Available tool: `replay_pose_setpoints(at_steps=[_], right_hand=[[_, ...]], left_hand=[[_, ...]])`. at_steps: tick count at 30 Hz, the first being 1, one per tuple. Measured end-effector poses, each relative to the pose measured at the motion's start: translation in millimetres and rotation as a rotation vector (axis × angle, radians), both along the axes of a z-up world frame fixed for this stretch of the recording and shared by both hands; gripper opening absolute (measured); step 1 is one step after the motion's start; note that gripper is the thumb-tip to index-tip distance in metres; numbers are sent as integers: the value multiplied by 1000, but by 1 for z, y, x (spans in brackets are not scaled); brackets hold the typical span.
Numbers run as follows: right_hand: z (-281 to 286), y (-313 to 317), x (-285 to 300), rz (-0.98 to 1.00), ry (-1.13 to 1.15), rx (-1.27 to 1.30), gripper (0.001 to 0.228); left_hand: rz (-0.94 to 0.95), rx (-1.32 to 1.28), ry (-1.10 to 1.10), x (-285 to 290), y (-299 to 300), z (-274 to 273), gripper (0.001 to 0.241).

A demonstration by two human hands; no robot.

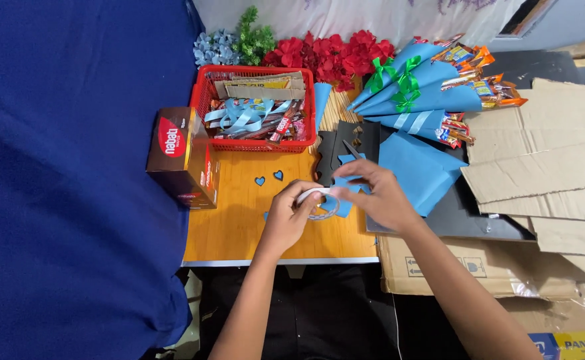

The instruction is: The person folds small blue paper hearts and secures them with clear tape. They use scissors to cut a piece of tape from the roll and then press the tape onto the folded paper hearts.

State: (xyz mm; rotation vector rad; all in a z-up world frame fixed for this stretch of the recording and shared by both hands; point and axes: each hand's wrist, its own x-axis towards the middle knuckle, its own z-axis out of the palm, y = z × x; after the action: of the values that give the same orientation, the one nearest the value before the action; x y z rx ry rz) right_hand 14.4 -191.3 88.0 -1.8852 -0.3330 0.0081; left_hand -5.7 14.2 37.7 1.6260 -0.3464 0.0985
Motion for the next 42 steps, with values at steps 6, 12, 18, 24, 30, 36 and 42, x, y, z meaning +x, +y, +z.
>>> replay_pose_setpoints(at_steps=[6, 12, 18, 24, 30, 36, 42], right_hand=[[-36, -66, 29, -161, -192, -736, 32], [-47, -78, 25, -140, -111, -897, 34], [-78, -79, 37, -198, -105, -966, 33], [-81, -74, 45, -230, 5, -853, 39], [-54, -63, 41, -258, 106, -731, 46], [-31, -54, 33, -273, 89, -656, 46], [-15, -65, 19, -371, 115, -340, 38]], left_hand=[[-61, -212, 146, -2, 2, 1, 20], [-84, -320, 187, 0, -7, -24, 19], [-39, -316, 152, -8, -15, 10, 31], [-78, -310, 154, -2, -12, -11, 31], [-68, -306, 150, -6, -12, -2, 31], [-46, -246, 103, -14, -13, 28, 28], [-32, -244, 121, -14, -10, 22, 27]])
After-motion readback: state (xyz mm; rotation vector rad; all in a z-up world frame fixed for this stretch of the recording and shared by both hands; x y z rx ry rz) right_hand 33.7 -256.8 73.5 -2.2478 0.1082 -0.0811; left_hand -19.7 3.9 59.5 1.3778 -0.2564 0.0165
